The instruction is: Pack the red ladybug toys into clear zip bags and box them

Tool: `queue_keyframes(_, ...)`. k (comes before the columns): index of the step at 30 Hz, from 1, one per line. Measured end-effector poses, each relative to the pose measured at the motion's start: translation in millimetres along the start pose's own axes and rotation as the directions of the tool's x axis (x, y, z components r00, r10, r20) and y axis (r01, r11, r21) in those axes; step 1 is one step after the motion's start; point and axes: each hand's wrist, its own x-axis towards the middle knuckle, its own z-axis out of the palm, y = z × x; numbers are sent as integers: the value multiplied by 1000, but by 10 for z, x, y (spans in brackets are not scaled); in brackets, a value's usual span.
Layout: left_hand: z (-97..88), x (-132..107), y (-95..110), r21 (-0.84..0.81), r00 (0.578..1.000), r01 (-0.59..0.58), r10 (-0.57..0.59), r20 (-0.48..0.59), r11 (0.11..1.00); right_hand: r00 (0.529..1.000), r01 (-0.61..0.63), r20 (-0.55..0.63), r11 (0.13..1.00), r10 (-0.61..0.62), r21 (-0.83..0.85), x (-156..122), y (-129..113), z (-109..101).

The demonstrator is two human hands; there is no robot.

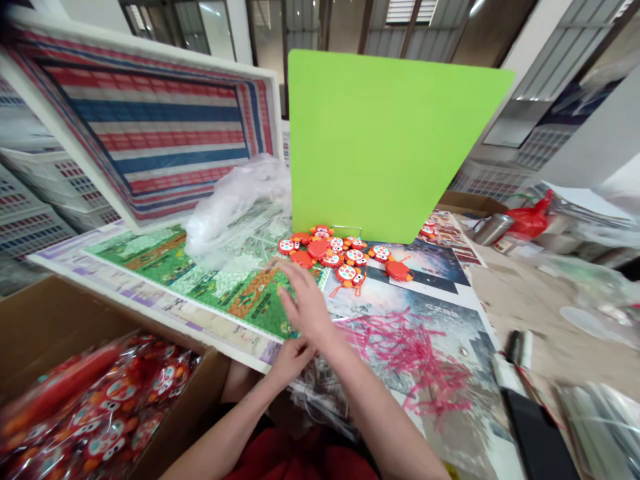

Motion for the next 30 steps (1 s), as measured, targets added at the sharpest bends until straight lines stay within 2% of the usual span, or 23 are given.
queue_keyframes(3,-21,-64,-39,18,990,94,-95,101,995,967,-249,-8,946,253,-207,34,910,60)
queue_keyframes(5,-19,-87,-64,29,982,138,-141,124,990,885,-441,-23,821,465,-362,14,1443,55)
queue_keyframes(7,-13,-93,-80,38,979,152,-156,130,988,729,-608,-36,622,684,-493,-51,1794,24)
queue_keyframes(9,-13,-92,-77,50,978,149,-154,140,988,553,-690,-29,438,833,-576,-162,1951,-3)
queue_keyframes(10,-14,-90,-68,61,978,143,-150,142,988,499,-698,-22,386,867,-603,-228,1970,-8)
queue_keyframes(11,-15,-87,-52,80,980,133,-143,140,988,484,-693,-20,369,875,-620,-296,1958,-6)
queue_keyframes(12,-14,-84,-31,117,982,119,-134,135,986,505,-677,-20,382,863,-629,-360,1926,1)
queue_keyframes(15,30,-71,64,334,987,47,-96,132,942,616,-617,6,488,788,-617,-492,1778,11)
queue_keyframes(17,101,-55,138,509,982,-10,-86,165,861,641,-601,60,549,765,-581,-531,1691,-36)
queue_keyframes(19,196,-34,203,646,975,-49,-105,196,762,643,-608,97,583,760,-539,-558,1615,-141)
queue_keyframes(20,246,-21,227,700,972,-57,-119,201,712,649,-642,88,605,756,-471,-577,1571,-211)
queue_keyframes(22,336,8,253,781,969,-70,-145,202,620,666,-731,10,654,746,-195,-640,1444,-360)
queue_keyframes(23,372,23,255,808,967,-81,-149,205,584,665,-747,-48,665,746,-9,-686,1357,-433)
queue_keyframes(25,420,49,241,835,964,-110,-146,222,539,637,-698,-140,645,758,311,-807,1141,-561)
queue_keyframes(28,438,73,190,835,965,-142,-113,235,532,581,-649,-182,587,793,483,-1030,798,-701)
queue_keyframes(30,425,70,141,824,970,-194,-24,244,532,545,-648,-191,555,816,522,-1177,628,-773)
